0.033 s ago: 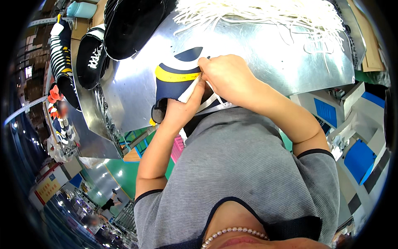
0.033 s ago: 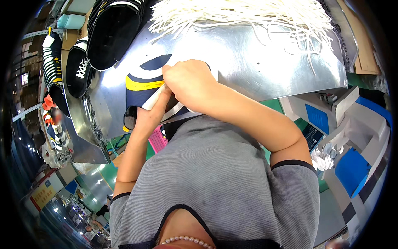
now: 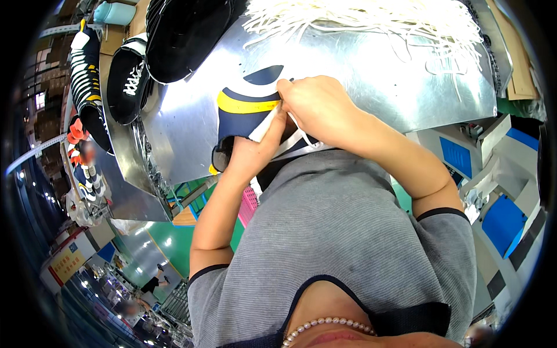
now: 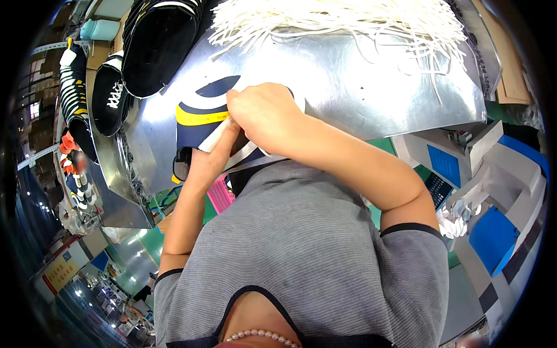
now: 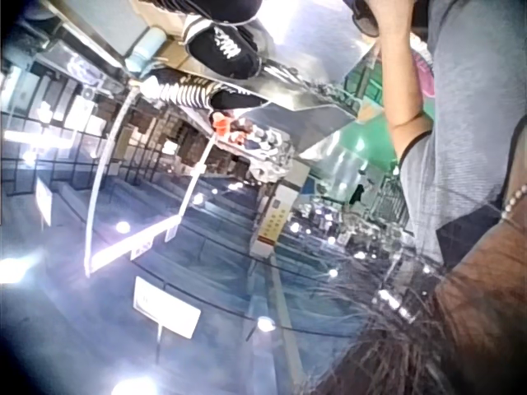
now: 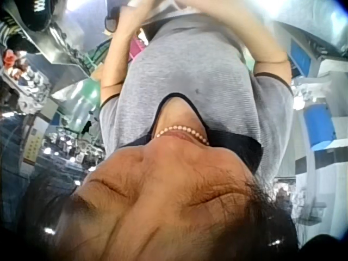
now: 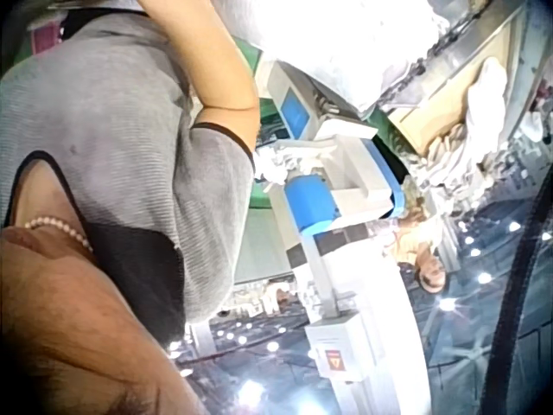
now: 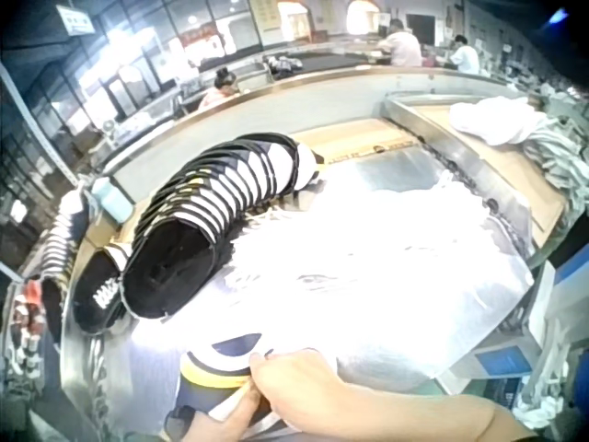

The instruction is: The person laces shoes by hand, pulling a white lace through the eyelets of blue and white sneaker uppers and then placing the laced item aside on a stack.

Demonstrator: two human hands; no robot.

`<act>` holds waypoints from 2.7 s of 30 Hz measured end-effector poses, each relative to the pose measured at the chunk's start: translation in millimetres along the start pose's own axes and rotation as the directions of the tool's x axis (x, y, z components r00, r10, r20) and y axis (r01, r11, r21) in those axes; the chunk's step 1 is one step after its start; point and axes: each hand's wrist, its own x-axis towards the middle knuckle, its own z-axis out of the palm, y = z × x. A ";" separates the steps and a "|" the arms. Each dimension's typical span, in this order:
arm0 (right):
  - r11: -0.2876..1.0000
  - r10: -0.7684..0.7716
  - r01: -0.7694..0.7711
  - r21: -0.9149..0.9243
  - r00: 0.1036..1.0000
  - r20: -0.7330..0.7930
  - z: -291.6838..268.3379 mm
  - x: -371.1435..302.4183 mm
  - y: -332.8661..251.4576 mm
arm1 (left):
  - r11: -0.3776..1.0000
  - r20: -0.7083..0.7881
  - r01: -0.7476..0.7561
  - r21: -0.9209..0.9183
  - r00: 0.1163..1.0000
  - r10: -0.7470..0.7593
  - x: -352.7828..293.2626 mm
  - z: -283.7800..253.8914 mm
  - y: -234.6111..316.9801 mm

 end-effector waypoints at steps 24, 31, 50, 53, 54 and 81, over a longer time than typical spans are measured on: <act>0.861 0.301 -0.145 0.487 0.918 -0.258 44.9 21.7 20.0 | 0.736 0.453 0.657 -0.165 0.713 -0.535 17.4 -61.5 15.5; 0.742 0.402 -0.152 0.653 0.880 -0.252 40.1 24.9 15.2 | 0.218 -0.182 -0.203 -0.955 0.977 0.111 -17.5 -134.0 142.4; 0.811 0.269 -0.014 0.585 0.896 -0.353 51.8 23.9 15.9 | 0.670 0.042 -0.175 0.721 0.977 0.210 -49.6 -23.6 33.4; 0.580 0.294 0.073 0.811 0.910 -0.292 39.9 6.3 12.9 | 0.674 -0.066 -0.081 0.734 0.980 0.190 -46.8 -13.6 23.9; 0.577 0.289 0.065 0.814 0.916 -0.278 34.3 -1.7 9.5 | 0.703 -0.067 -0.078 0.707 0.982 0.176 -44.1 -14.0 19.3; 0.604 0.304 -0.278 0.747 0.947 0.106 50.2 -55.6 -19.6 | 0.667 0.132 -0.464 0.582 0.864 0.486 -48.6 -25.8 -22.9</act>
